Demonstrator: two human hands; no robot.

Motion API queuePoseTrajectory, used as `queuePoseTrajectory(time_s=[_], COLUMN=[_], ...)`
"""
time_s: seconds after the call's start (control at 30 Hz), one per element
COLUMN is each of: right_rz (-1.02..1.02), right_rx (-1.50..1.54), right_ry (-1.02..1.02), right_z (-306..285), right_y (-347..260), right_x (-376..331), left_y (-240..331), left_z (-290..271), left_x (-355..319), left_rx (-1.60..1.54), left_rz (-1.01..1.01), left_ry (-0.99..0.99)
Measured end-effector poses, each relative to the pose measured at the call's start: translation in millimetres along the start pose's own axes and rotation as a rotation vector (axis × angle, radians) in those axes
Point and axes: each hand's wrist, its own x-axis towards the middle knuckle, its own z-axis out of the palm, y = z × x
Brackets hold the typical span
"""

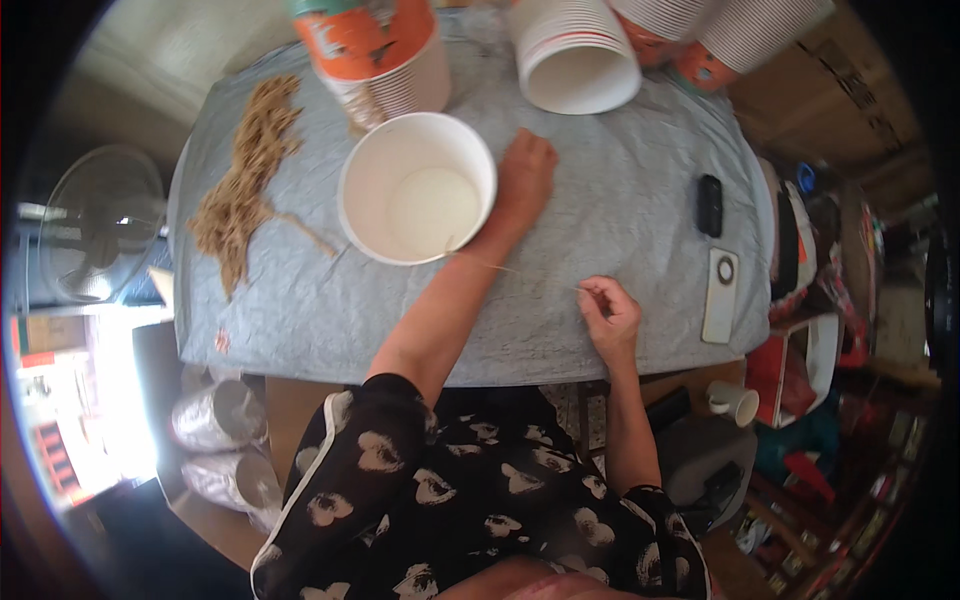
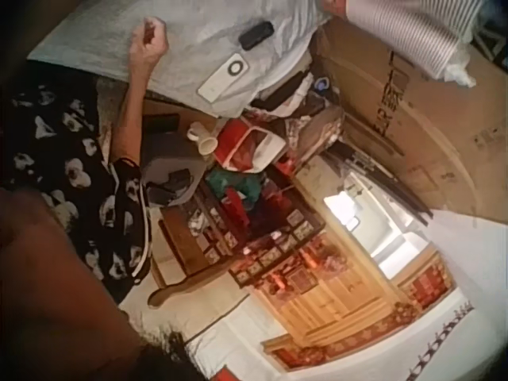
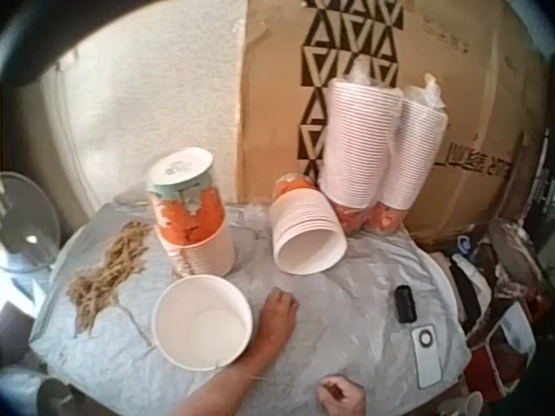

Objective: Attaching string handles to paper cups and stacking them for packaging.

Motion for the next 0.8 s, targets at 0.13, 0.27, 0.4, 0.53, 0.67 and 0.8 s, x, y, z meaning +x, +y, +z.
queuePoseTrajectory(time_s=[0.13,0.27,0.4,0.53,0.67,0.8], right_rz=[0.014,0.015,0.035,-0.022,-0.012,-0.039], right_rx=[0.012,0.066,0.013,0.004,-0.045,-0.088], right_ry=[0.012,0.0,-0.017,0.003,0.01,0.012], right_z=[-4.4,-8.5,-6.4,-3.4,-5.1,-5.0], right_y=[6.8,21.1,20.5,22.6,23.6,22.1], right_x=[-2.0,-4.1,-3.4,-2.6,-3.6,-3.7], left_y=[24.4,55.6,-2.8,-75.1,-105.1,-126.3], left_z=[-25.6,-143.9,-279.8,-421.3,-494.8,-520.3], left_x=[-71.5,-150.1,-198.6,-211.8,-228.0,-236.6], left_rx=[-0.228,-0.236,0.173,0.665,0.796,0.832], left_rz=[-0.029,-0.055,-0.33,-0.355,-0.616,-0.59], left_ry=[-0.169,-0.418,-0.017,0.327,0.347,0.302])
